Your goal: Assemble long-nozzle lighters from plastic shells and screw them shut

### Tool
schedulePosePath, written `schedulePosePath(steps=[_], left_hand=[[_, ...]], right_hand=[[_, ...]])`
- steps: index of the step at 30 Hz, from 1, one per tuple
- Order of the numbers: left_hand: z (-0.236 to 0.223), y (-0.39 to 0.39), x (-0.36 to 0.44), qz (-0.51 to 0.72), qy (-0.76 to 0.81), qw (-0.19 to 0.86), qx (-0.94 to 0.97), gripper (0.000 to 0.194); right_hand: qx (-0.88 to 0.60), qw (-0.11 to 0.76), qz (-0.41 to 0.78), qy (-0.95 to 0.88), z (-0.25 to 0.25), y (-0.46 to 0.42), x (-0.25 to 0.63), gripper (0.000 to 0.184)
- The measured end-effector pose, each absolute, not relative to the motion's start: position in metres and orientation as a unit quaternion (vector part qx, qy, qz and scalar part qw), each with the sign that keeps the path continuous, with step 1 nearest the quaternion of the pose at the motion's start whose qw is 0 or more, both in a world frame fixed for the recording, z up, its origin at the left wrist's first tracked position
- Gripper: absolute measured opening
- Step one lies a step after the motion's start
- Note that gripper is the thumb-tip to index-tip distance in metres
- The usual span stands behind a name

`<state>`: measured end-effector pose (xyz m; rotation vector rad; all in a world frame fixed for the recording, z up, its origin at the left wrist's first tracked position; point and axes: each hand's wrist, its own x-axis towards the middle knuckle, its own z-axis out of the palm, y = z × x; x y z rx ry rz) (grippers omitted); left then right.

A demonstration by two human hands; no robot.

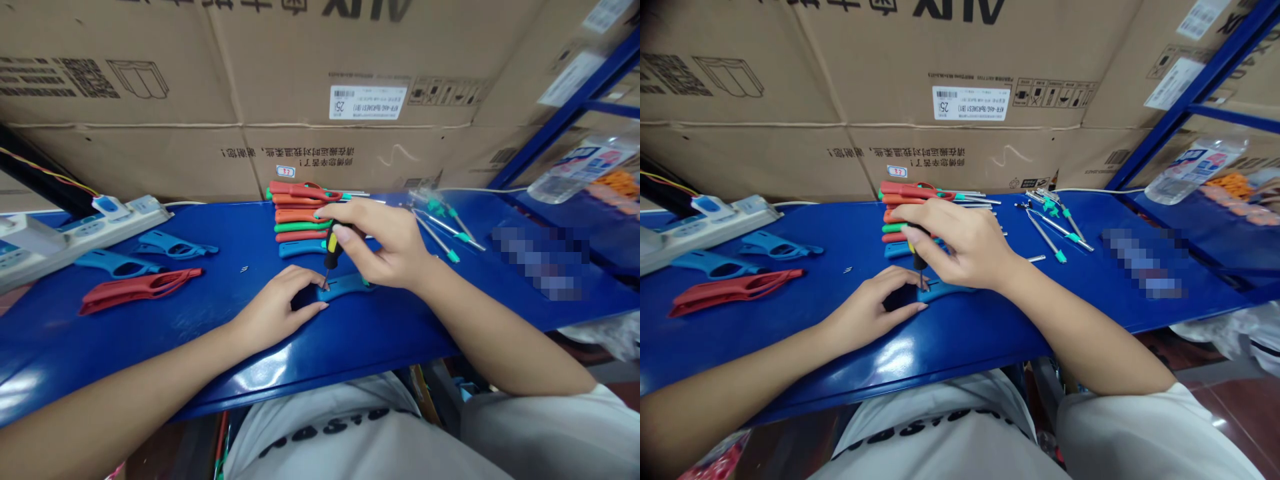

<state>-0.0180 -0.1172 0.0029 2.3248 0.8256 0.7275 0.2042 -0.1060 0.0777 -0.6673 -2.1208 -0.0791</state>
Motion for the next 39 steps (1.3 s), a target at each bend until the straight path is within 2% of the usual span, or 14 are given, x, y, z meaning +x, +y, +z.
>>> schedulePosePath(steps=[4,10,16,18,22,24,27,29,34,36,39], left_hand=[[0.0032,-0.1175,-0.0179,0.270,0.309,0.280,0.868,0.020],[0.0028,-0.1178,-0.0179,0.274,0.306,0.279,0.868,0.018],[0.0035,-0.1173,-0.0176,0.272,0.306,0.282,0.868,0.018],[0.0035,-0.1175,-0.0178,0.271,0.306,0.281,0.868,0.017],[0.0033,-0.1176,-0.0178,0.271,0.302,0.280,0.870,0.015],[0.0034,-0.1174,-0.0175,0.272,0.303,0.280,0.869,0.017],[0.0034,-0.1171,-0.0173,0.274,0.304,0.279,0.869,0.019],[0.0033,-0.1174,-0.0175,0.274,0.301,0.277,0.870,0.017],[0.0031,-0.1183,-0.0185,0.276,0.297,0.276,0.871,0.016],[0.0035,-0.1180,-0.0184,0.274,0.301,0.279,0.870,0.018],[0.0042,-0.1175,-0.0181,0.270,0.304,0.281,0.869,0.018]], right_hand=[[-0.241,0.427,0.080,-0.868,0.0809,-0.1070,0.2041,0.031],[-0.261,0.442,-0.095,-0.853,0.0798,-0.1065,0.2082,0.027],[-0.229,0.405,0.097,-0.880,0.0817,-0.1094,0.2040,0.038],[-0.244,0.408,0.070,-0.877,0.0796,-0.1084,0.2046,0.034],[-0.271,0.425,-0.062,-0.861,0.0769,-0.1082,0.2062,0.031],[-0.265,0.433,-0.048,-0.860,0.0779,-0.1096,0.2050,0.032],[-0.249,0.421,0.043,-0.871,0.0797,-0.1109,0.2029,0.038],[-0.246,0.415,0.049,-0.875,0.0791,-0.1102,0.2032,0.033],[-0.252,0.440,-0.114,-0.854,0.0767,-0.1088,0.2069,0.024],[-0.252,0.445,-0.089,-0.855,0.0785,-0.1101,0.2062,0.026],[-0.233,0.427,0.040,-0.873,0.0817,-0.1116,0.2042,0.036]])
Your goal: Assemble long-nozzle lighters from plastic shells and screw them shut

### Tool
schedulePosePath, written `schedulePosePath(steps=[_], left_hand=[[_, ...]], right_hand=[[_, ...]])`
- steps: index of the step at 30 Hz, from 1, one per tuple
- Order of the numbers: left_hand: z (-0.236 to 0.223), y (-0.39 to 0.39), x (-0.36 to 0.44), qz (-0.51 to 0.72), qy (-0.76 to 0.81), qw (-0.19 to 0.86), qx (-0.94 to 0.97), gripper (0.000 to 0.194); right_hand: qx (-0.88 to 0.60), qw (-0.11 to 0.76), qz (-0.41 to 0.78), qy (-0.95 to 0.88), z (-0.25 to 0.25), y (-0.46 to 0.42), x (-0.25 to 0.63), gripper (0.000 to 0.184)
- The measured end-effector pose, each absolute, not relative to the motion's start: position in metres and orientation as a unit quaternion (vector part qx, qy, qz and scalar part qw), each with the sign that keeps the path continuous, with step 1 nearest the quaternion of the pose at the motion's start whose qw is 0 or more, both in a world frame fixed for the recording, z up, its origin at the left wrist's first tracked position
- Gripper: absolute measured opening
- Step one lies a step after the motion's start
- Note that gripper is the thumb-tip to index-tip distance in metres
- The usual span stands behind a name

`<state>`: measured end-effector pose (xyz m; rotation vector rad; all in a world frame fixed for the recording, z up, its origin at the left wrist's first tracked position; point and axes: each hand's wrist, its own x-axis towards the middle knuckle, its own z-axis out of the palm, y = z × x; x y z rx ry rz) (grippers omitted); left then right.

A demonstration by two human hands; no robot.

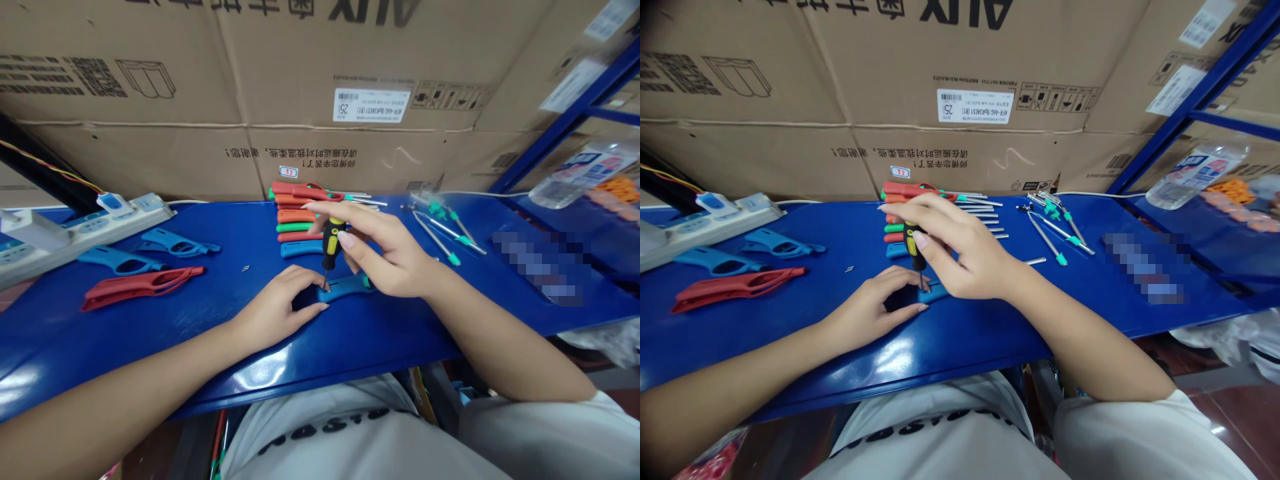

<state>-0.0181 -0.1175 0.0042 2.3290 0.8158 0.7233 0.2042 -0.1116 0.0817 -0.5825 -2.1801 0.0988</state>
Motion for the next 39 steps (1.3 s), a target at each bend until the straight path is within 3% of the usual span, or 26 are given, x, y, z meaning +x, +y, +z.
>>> schedulePosePath(steps=[3,8,14,20,24,26,30,32,36,39], left_hand=[[0.0044,-0.1179,-0.0182,0.271,0.299,0.277,0.872,0.017],[0.0036,-0.1186,-0.0181,0.277,0.294,0.273,0.873,0.015],[0.0036,-0.1178,-0.0179,0.277,0.294,0.277,0.872,0.018],[0.0041,-0.1186,-0.0178,0.276,0.290,0.278,0.873,0.018],[0.0038,-0.1185,-0.0177,0.280,0.287,0.280,0.872,0.019],[0.0040,-0.1186,-0.0177,0.280,0.285,0.281,0.873,0.019],[0.0055,-0.1193,-0.0176,0.279,0.288,0.282,0.872,0.019],[0.0062,-0.1195,-0.0174,0.279,0.290,0.283,0.871,0.019],[0.0058,-0.1188,-0.0174,0.278,0.288,0.285,0.871,0.019],[0.0044,-0.1180,-0.0178,0.278,0.286,0.283,0.872,0.019]], right_hand=[[-0.227,0.407,0.086,-0.880,0.0811,-0.1102,0.2046,0.034],[-0.257,0.430,-0.078,-0.862,0.0777,-0.1084,0.2067,0.029],[-0.241,0.423,0.093,-0.869,0.0827,-0.1112,0.2032,0.034],[-0.272,0.430,-0.079,-0.857,0.0810,-0.1097,0.2074,0.026],[-0.260,0.415,0.105,-0.865,0.0813,-0.1121,0.2039,0.039],[-0.255,0.413,0.132,-0.864,0.0807,-0.1116,0.2031,0.036],[-0.257,0.426,-0.069,-0.865,0.0790,-0.1090,0.2068,0.025],[-0.241,0.407,-0.103,-0.875,0.0792,-0.1096,0.2081,0.023],[-0.219,0.390,0.069,-0.892,0.0807,-0.1143,0.2035,0.039],[-0.237,0.396,0.158,-0.873,0.0790,-0.1150,0.2007,0.039]])
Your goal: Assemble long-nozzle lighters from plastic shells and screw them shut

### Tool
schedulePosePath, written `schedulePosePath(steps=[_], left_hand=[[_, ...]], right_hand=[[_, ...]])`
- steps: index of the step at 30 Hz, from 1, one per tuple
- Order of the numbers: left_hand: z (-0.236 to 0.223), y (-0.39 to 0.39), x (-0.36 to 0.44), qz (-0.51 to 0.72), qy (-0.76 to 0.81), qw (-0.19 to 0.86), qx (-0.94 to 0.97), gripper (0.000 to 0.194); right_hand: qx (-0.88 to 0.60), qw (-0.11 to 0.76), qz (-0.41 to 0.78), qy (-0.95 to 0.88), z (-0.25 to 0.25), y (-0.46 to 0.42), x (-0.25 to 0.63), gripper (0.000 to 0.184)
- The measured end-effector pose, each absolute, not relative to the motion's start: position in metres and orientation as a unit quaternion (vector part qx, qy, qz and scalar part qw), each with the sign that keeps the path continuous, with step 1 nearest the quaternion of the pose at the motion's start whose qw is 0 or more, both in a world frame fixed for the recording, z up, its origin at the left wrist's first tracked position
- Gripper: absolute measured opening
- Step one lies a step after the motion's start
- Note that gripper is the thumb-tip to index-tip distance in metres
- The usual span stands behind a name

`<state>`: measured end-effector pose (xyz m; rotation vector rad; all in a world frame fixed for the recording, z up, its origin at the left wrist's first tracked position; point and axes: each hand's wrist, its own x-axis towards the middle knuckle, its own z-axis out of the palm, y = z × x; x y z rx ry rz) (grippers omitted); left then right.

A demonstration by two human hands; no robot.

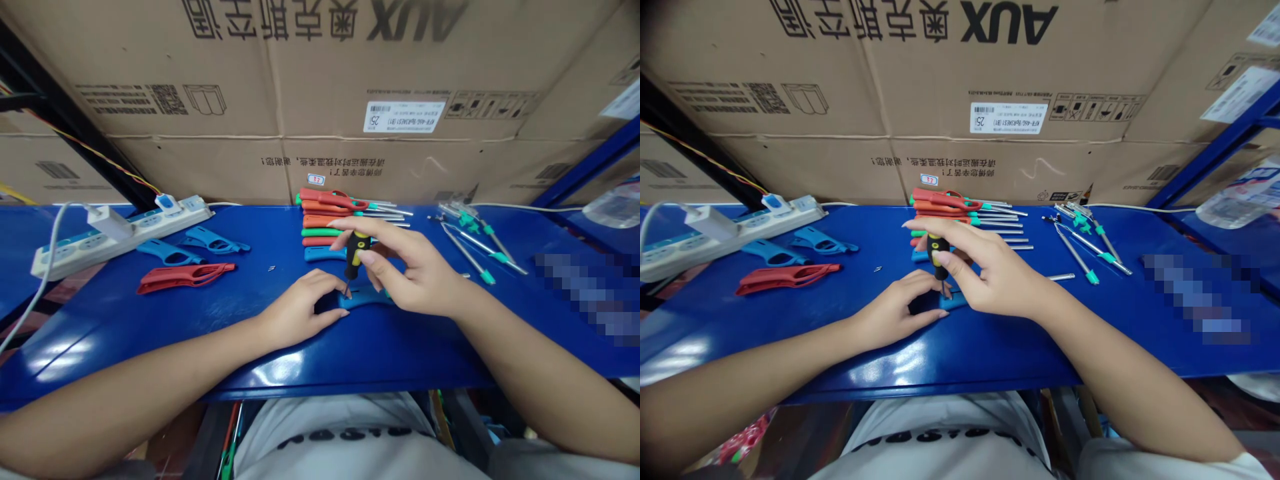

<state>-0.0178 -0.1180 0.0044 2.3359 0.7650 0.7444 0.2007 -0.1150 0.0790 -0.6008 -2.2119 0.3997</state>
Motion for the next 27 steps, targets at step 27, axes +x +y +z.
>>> schedulePosePath(steps=[27], left_hand=[[0.0069,-0.1186,-0.0174,0.277,0.286,0.281,0.873,0.019]], right_hand=[[-0.250,0.439,0.092,-0.858,0.0783,-0.1121,0.1999,0.028]])
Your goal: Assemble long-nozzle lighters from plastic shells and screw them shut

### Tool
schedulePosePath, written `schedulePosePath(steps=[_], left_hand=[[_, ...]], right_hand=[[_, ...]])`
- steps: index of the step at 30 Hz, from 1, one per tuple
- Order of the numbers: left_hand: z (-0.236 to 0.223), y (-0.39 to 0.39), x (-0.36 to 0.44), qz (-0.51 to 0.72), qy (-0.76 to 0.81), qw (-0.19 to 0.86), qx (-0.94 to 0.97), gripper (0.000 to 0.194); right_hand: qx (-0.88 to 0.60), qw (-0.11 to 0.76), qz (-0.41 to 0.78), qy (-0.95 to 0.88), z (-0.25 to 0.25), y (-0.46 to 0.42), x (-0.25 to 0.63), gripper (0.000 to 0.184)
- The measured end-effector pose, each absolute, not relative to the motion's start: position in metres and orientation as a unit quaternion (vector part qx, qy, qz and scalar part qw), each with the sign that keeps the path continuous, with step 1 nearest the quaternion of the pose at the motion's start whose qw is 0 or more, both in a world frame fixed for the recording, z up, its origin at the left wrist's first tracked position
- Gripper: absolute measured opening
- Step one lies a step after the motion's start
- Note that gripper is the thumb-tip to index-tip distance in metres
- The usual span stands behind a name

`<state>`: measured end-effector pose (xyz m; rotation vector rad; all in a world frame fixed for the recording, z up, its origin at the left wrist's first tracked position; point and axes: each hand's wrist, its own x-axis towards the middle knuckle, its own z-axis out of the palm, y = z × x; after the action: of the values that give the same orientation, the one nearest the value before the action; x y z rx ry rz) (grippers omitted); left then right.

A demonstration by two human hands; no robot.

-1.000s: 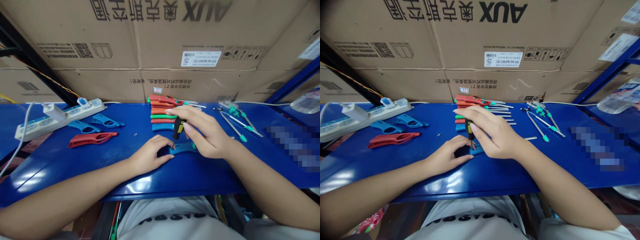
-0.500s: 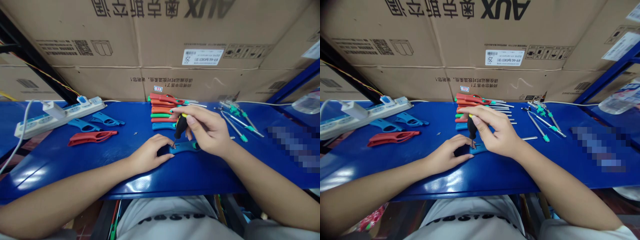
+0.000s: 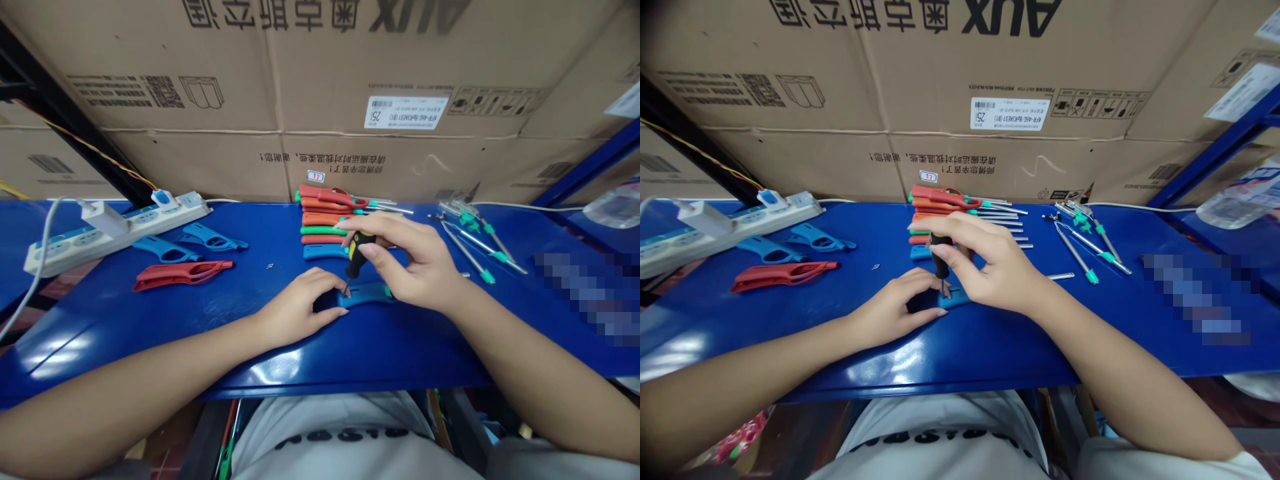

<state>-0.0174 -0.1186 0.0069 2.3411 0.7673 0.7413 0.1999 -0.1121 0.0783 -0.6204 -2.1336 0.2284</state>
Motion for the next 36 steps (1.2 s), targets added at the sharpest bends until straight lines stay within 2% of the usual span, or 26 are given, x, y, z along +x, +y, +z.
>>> schedulePosePath(steps=[3,5,8,10,11,13,15,16,18,20,22,24,26,28,30,33,34,36], left_hand=[[0.0071,-0.1185,-0.0171,0.273,0.287,0.283,0.873,0.020],[0.0066,-0.1183,-0.0172,0.273,0.286,0.284,0.873,0.020],[0.0055,-0.1179,-0.0177,0.275,0.286,0.284,0.873,0.020],[0.0052,-0.1179,-0.0179,0.277,0.285,0.283,0.873,0.020],[0.0053,-0.1179,-0.0179,0.277,0.286,0.283,0.873,0.020],[0.0058,-0.1181,-0.0177,0.275,0.287,0.283,0.873,0.019],[0.0064,-0.1182,-0.0174,0.273,0.288,0.284,0.873,0.020],[0.0067,-0.1183,-0.0173,0.273,0.288,0.285,0.873,0.020],[0.0072,-0.1184,-0.0173,0.274,0.287,0.286,0.872,0.020],[0.0074,-0.1184,-0.0173,0.274,0.288,0.285,0.872,0.019],[0.0070,-0.1182,-0.0173,0.274,0.288,0.284,0.872,0.019],[0.0061,-0.1179,-0.0174,0.274,0.284,0.284,0.874,0.019],[0.0051,-0.1174,-0.0174,0.276,0.279,0.283,0.875,0.018],[0.0046,-0.1172,-0.0176,0.278,0.278,0.280,0.876,0.018],[0.0048,-0.1173,-0.0177,0.278,0.282,0.278,0.875,0.019],[0.0060,-0.1178,-0.0176,0.274,0.287,0.278,0.875,0.019],[0.0064,-0.1180,-0.0174,0.274,0.288,0.278,0.875,0.019],[0.0071,-0.1182,-0.0170,0.274,0.288,0.279,0.874,0.018]], right_hand=[[-0.256,0.444,-0.053,-0.857,0.0776,-0.1082,0.2054,0.022],[-0.252,0.440,-0.080,-0.858,0.0770,-0.1078,0.2073,0.025],[-0.245,0.437,0.077,-0.862,0.0770,-0.1097,0.2055,0.037],[-0.248,0.434,0.161,-0.851,0.0777,-0.1109,0.2038,0.038],[-0.254,0.437,0.153,-0.849,0.0781,-0.1111,0.2035,0.034],[-0.267,0.448,0.055,-0.852,0.0785,-0.1108,0.2038,0.025],[-0.260,0.447,-0.043,-0.855,0.0779,-0.1103,0.2043,0.022],[-0.254,0.445,-0.055,-0.857,0.0771,-0.1103,0.2041,0.022],[-0.251,0.449,0.009,-0.857,0.0753,-0.1108,0.2027,0.027],[-0.257,0.446,0.128,-0.847,0.0739,-0.1114,0.2008,0.033],[-0.263,0.444,0.176,-0.838,0.0736,-0.1114,0.2004,0.032],[-0.261,0.449,0.101,-0.849,0.0744,-0.1110,0.2022,0.026],[-0.235,0.439,-0.012,-0.867,0.0757,-0.1108,0.2050,0.027],[-0.203,0.427,-0.072,-0.878,0.0772,-0.1116,0.2064,0.028],[-0.200,0.433,-0.034,-0.878,0.0787,-0.1128,0.2053,0.033],[-0.218,0.431,0.098,-0.870,0.0803,-0.1128,0.2021,0.039],[-0.222,0.430,0.115,-0.868,0.0806,-0.1120,0.2019,0.035],[-0.234,0.434,0.078,-0.866,0.0807,-0.1097,0.2033,0.025]])
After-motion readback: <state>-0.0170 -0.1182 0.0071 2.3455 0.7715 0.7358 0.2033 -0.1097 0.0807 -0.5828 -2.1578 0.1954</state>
